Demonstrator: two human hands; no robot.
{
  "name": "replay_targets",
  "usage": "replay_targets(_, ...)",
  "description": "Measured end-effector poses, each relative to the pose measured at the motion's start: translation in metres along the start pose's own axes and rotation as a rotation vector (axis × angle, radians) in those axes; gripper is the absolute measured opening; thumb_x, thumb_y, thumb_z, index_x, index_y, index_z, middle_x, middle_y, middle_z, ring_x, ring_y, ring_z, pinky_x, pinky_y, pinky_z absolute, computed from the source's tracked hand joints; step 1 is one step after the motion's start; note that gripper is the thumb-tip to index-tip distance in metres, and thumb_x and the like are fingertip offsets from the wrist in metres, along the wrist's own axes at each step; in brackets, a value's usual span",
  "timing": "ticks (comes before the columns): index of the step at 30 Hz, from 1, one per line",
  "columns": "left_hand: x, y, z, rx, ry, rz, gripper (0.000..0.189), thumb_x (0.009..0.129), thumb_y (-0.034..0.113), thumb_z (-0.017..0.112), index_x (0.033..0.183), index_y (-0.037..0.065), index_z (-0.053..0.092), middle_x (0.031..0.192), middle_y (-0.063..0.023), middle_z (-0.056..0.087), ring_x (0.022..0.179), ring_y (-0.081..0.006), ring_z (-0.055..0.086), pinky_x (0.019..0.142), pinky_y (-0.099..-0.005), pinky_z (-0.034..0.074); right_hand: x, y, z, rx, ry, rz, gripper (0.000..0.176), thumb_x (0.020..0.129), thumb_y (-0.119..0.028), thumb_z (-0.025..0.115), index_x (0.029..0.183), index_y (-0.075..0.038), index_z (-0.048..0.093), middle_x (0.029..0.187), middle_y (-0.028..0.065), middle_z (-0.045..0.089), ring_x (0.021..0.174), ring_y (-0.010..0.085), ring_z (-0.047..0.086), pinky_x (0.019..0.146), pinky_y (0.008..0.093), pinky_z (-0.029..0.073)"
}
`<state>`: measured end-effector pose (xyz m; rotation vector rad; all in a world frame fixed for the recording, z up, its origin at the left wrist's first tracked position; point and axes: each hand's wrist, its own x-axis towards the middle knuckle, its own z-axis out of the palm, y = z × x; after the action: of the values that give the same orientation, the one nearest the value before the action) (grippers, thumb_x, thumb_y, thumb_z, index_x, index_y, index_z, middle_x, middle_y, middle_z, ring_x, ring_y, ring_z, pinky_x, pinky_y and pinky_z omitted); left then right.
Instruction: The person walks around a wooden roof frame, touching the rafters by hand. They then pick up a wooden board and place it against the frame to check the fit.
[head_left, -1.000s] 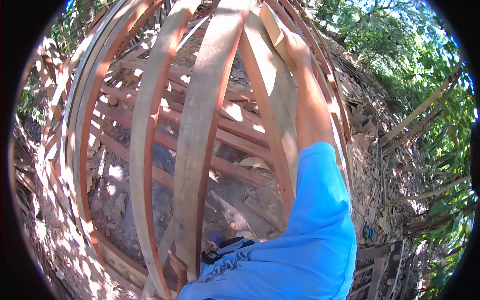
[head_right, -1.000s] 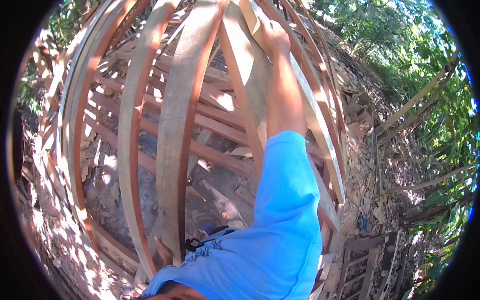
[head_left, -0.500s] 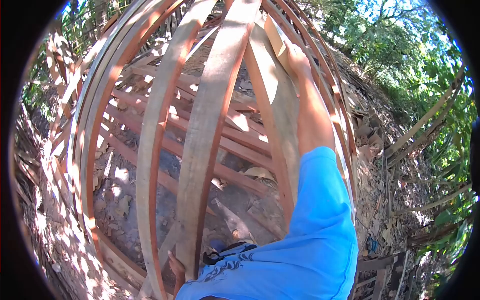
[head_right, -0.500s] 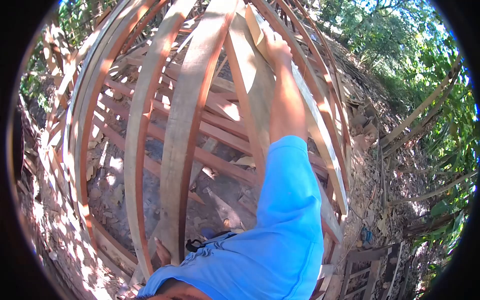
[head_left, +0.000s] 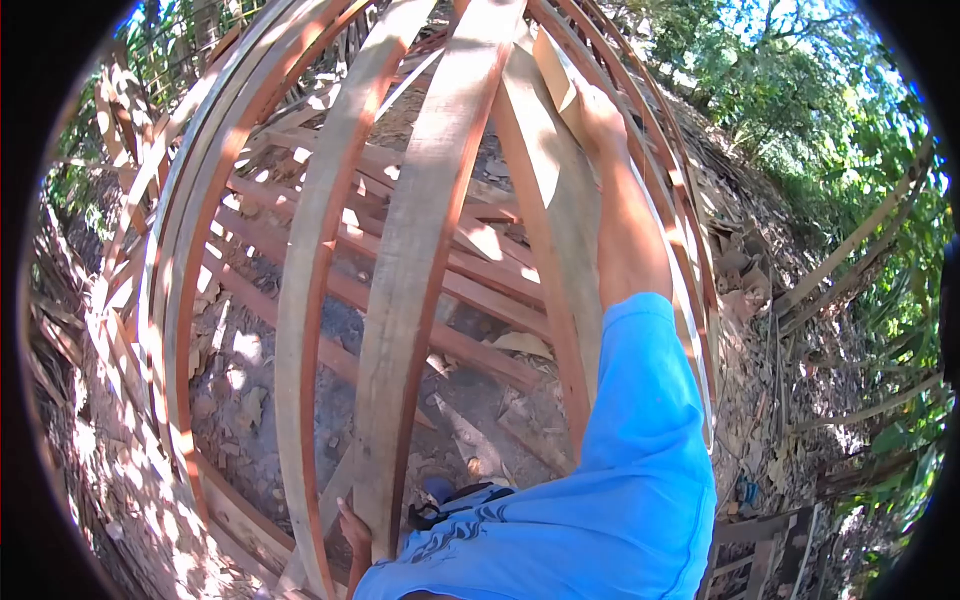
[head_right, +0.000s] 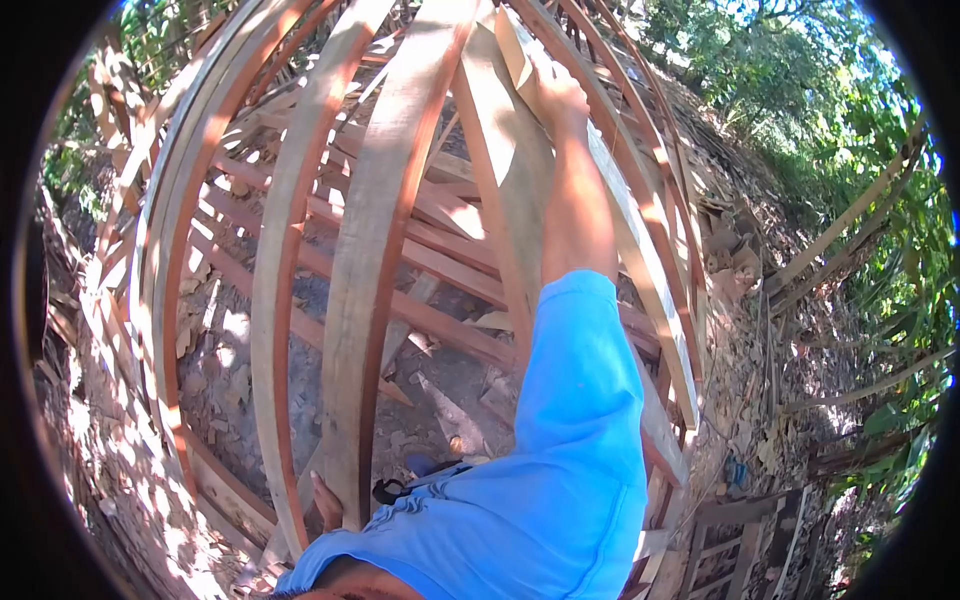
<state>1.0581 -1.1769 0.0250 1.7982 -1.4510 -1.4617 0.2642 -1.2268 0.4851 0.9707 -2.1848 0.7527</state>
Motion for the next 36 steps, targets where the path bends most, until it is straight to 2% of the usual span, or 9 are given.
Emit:
replay_targets(3, 0.002, -0.002, 0.001, 0.011, 0.026, 0.030, 0.080, 0.088, 0.061, 0.023, 0.111, -0.009, 0.054, 0.109, -0.0293, 0.055, 0.106, -0.0392, 0.052, 0.093, -0.0417, 0.037, -0.005, -0.020, -0.017, -0.050, -0.054, 0.040, 0.038, 0.094, -0.026, 0.030, 0.129, -0.019, 0.041, 0.125, 0.0127, 0.048, 0.115, 0.0273, 0.046, 0.095, 0.0371, 0.039)
replay_targets(5, -0.003, 0.005, 0.000, 0.003, 0.032, 0.037, 0.079, 0.089, 0.060, 0.024, 0.111, -0.010, 0.054, 0.109, -0.0295, 0.056, 0.105, -0.0387, 0.052, 0.092, -0.0411, 0.037, -0.009, -0.021, -0.016, -0.042, 0.031, -0.038, 0.037, 0.091, -0.033, 0.034, 0.124, -0.021, 0.045, 0.121, 0.0118, 0.051, 0.110, 0.0302, 0.049, 0.092, 0.0398, 0.041)
replay_targets(7, -0.006, 0.007, 0.000, -0.023, 0.023, 0.047, 0.078, 0.089, 0.059, 0.025, 0.111, -0.010, 0.054, 0.108, -0.0298, 0.056, 0.105, -0.0385, 0.053, 0.091, -0.0406, 0.038, -0.014, -0.015, -0.012, -0.039, 0.218, -0.244, 0.042, 0.085, -0.054, 0.041, 0.114, -0.026, 0.053, 0.113, 0.0092, 0.058, 0.101, 0.0370, 0.055, 0.085, 0.0456, 0.045)
replay_targets(13, 0.000, -0.002, 0.003, -0.086, 0.036, 0.081, 0.077, 0.090, 0.058, 0.026, 0.111, -0.010, 0.054, 0.108, -0.0298, 0.056, 0.105, -0.0382, 0.053, 0.090, -0.0405, 0.039, -0.013, -0.016, -0.011, -0.076, 0.257, -0.265, 0.036, 0.087, -0.050, 0.040, 0.114, -0.029, 0.053, 0.112, 0.0083, 0.058, 0.099, 0.0359, 0.056, 0.083, 0.0456, 0.046)
replay_targets(18, -0.010, 0.016, 0.003, 0.057, 0.088, 0.051, 0.078, 0.089, 0.059, 0.024, 0.113, -0.010, 0.053, 0.110, -0.0297, 0.055, 0.107, -0.0377, 0.052, 0.091, -0.0403, 0.038, -0.003, -0.007, -0.001, 0.012, 0.144, -0.039, 0.040, 0.087, -0.053, 0.037, 0.116, -0.030, 0.051, 0.114, 0.0086, 0.057, 0.101, 0.0370, 0.055, 0.086, 0.0458, 0.045)
replay_targets(22, -0.002, 0.006, 0.000, 0.010, 0.017, 0.017, 0.078, 0.089, 0.059, 0.023, 0.114, -0.009, 0.053, 0.110, -0.0295, 0.055, 0.107, -0.0383, 0.052, 0.091, -0.0399, 0.038, -0.020, -0.034, -0.034, -0.176, -0.077, -0.106, 0.042, 0.096, -0.033, 0.022, 0.131, -0.015, 0.036, 0.129, 0.0133, 0.045, 0.119, 0.0278, 0.042, 0.101, 0.0362, 0.032)
replay_targets(27, -0.016, 0.028, -0.006, 0.028, -0.068, -0.030, 0.077, 0.090, 0.058, 0.023, 0.116, -0.010, 0.051, 0.114, -0.0283, 0.054, 0.110, -0.0377, 0.050, 0.093, -0.0393, 0.036, -0.020, -0.033, -0.033, -0.189, -0.067, -0.119, 0.039, 0.095, -0.027, 0.027, 0.131, -0.016, 0.038, 0.130, 0.0126, 0.044, 0.119, 0.0275, 0.042, 0.100, 0.0366, 0.034)
replay_targets(30, 0.025, -0.039, 0.002, -0.019, 0.008, 0.088, 0.076, 0.090, 0.057, 0.023, 0.115, -0.009, 0.052, 0.112, -0.0276, 0.055, 0.108, -0.0371, 0.051, 0.092, -0.0395, 0.037, -0.007, -0.009, -0.009, -0.153, 0.069, -0.219, 0.040, 0.091, -0.043, 0.033, 0.125, -0.026, 0.043, 0.126, 0.0101, 0.048, 0.111, 0.0332, 0.049, 0.092, 0.0426, 0.040)
replay_targets(36, -0.012, 0.021, 0.002, 0.014, 0.007, 0.084, 0.074, 0.091, 0.055, 0.021, 0.110, -0.007, 0.057, 0.104, -0.0255, 0.060, 0.102, -0.0357, 0.055, 0.090, -0.0389, 0.039, -0.006, -0.002, -0.001, -0.021, 0.076, -0.051, 0.050, 0.087, -0.056, 0.033, 0.125, -0.026, 0.045, 0.127, 0.0109, 0.048, 0.112, 0.0346, 0.048, 0.093, 0.0439, 0.039)
